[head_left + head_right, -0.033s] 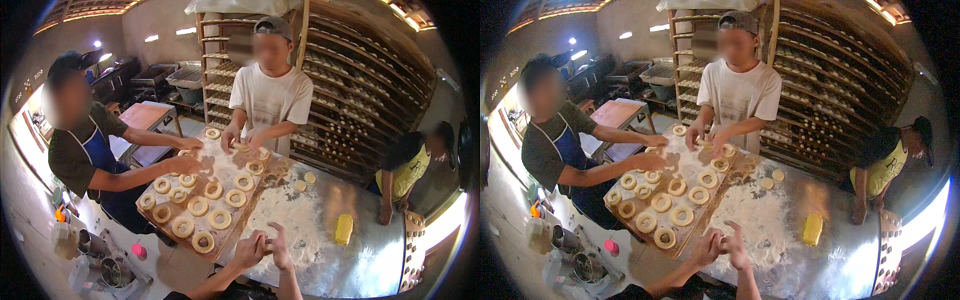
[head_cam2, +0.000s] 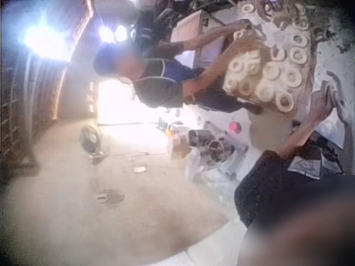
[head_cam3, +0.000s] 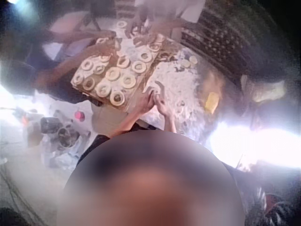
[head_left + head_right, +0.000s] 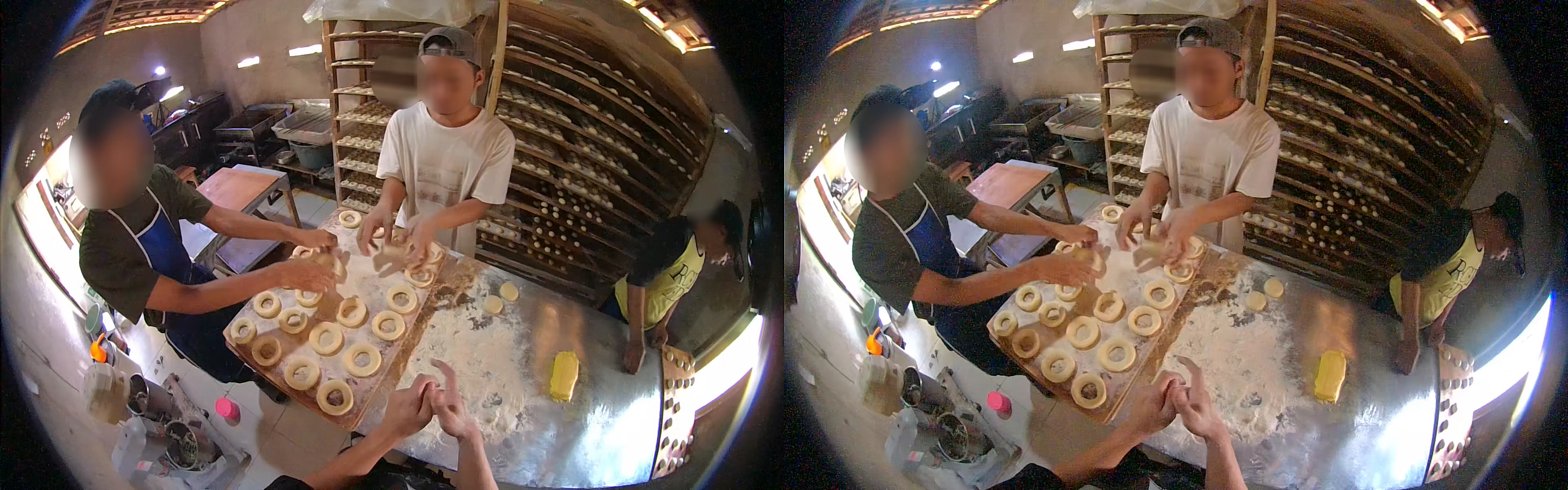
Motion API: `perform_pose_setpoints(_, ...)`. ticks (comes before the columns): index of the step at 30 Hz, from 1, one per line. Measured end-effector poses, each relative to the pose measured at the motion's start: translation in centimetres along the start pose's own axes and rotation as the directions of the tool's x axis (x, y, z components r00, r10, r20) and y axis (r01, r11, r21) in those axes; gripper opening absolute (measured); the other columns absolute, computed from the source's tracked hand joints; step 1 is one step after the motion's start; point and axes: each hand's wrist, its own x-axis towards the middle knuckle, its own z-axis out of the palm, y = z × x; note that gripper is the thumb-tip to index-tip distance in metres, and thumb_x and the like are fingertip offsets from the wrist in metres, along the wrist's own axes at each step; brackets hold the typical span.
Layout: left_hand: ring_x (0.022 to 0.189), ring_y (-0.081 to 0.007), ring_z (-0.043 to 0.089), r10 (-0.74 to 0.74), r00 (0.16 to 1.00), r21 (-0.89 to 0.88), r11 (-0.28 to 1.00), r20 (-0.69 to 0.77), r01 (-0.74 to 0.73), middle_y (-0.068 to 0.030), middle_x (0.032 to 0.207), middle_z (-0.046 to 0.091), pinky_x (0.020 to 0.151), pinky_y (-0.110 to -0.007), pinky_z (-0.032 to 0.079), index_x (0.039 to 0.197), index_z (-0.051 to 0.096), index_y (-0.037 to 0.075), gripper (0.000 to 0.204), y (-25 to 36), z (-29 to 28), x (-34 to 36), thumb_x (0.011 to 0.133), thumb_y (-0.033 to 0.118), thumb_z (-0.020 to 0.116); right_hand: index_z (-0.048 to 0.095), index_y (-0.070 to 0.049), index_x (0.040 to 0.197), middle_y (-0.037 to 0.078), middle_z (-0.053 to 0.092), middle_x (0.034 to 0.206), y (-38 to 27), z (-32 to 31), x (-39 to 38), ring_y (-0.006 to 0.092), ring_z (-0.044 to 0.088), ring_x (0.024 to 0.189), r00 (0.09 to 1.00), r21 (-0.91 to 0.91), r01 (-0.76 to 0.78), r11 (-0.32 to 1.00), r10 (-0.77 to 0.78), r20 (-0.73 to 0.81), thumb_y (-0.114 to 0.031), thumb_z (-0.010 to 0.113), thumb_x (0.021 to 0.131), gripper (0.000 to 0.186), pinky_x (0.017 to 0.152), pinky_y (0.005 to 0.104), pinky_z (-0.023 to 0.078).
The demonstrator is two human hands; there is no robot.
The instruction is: The person shapes small dough pieces into rings by hand and places them on a floured wooden board. Other workers nearby also shape dough and arrange trays on racks.
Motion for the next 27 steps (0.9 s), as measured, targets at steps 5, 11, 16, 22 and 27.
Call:
perform_pose_setpoints(5,0.068,-0.0394,0.068,-0.091,0.993,-0.056,0.994,0.074,0.096,-0.0185,0.075,0.066,0.059,-0.047,0.053,0.11,0.058,0.01,0.023,-2.0,-3.6,3.1,0.104,0.028,0.047,0.032,-0.005,0.147,0.01,0.065,0.075,0.8,2.8,3.8,0.0219,0.065,0.074,0.998,0.922,-0.025,0.385,0.058,0.003,-0.049,0.045,0.103,0.063,0.067,0.0293,0.051)
perform_pose_setpoints(11,0.066,-0.0431,0.066,-0.076,0.993,-0.022,0.997,0.093,0.078,-0.0188,0.072,0.066,0.058,-0.052,0.052,0.112,0.057,0.009,0.026,-5.0,-6.7,8.1,0.105,0.031,0.044,0.04,-0.008,0.14,0.009,0.064,0.084,1.1,5.3,9.4,0.0169,0.062,0.068,0.991,0.731,-0.043,0.681,0.121,-0.055,-0.035,0.042,0.103,0.046,0.062,0.0272,0.05)
perform_pose_setpoints(16,0.067,-0.0468,0.065,-0.205,0.953,0.148,0.974,0.224,0.174,-0.0246,0.075,0.065,0.059,-0.056,0.05,0.118,0.052,0.01,0.03,-7.8,-8.8,11.4,0.106,0.035,0.039,0.042,-0.004,0.14,0.009,0.062,0.107,0.8,7.1,14.5,0.016,0.062,0.08,0.985,0.313,-0.08,0.946,0.124,-0.124,-0.037,0.049,0.099,0.053,0.064,0.029,0.051)
perform_pose_setpoints(22,0.061,-0.0464,0.062,-0.086,0.983,0.154,0.986,0.163,0.061,-0.0191,0.065,0.062,0.055,-0.055,0.049,0.116,0.052,0.011,0.03,-11.0,-10.9,15.5,0.108,0.036,0.036,0.043,-0.006,0.141,0.01,0.058,0.123,2.4,8.7,20.2,0.02,0.061,0.107,0.978,0.025,0.107,0.994,-0.101,-0.182,-0.039,0.048,0.099,0.054,0.085,0.0315,0.053)
perform_pose_setpoints(27,0.061,-0.047,0.062,-0.118,0.981,0.174,0.981,0.157,0.09,-0.0207,0.07,0.064,0.056,-0.056,0.048,0.115,0.052,0.011,0.028,-12.7,-12.4,18.8,0.107,0.035,0.039,0.042,-0.007,0.143,0.007,0.058,0.12,3.0,9.0,24.1,0.0179,0.06,0.104,0.996,0.222,-0.026,0.975,0.044,-0.078,-0.045,0.047,0.103,0.055,0.086,0.0312,0.052)
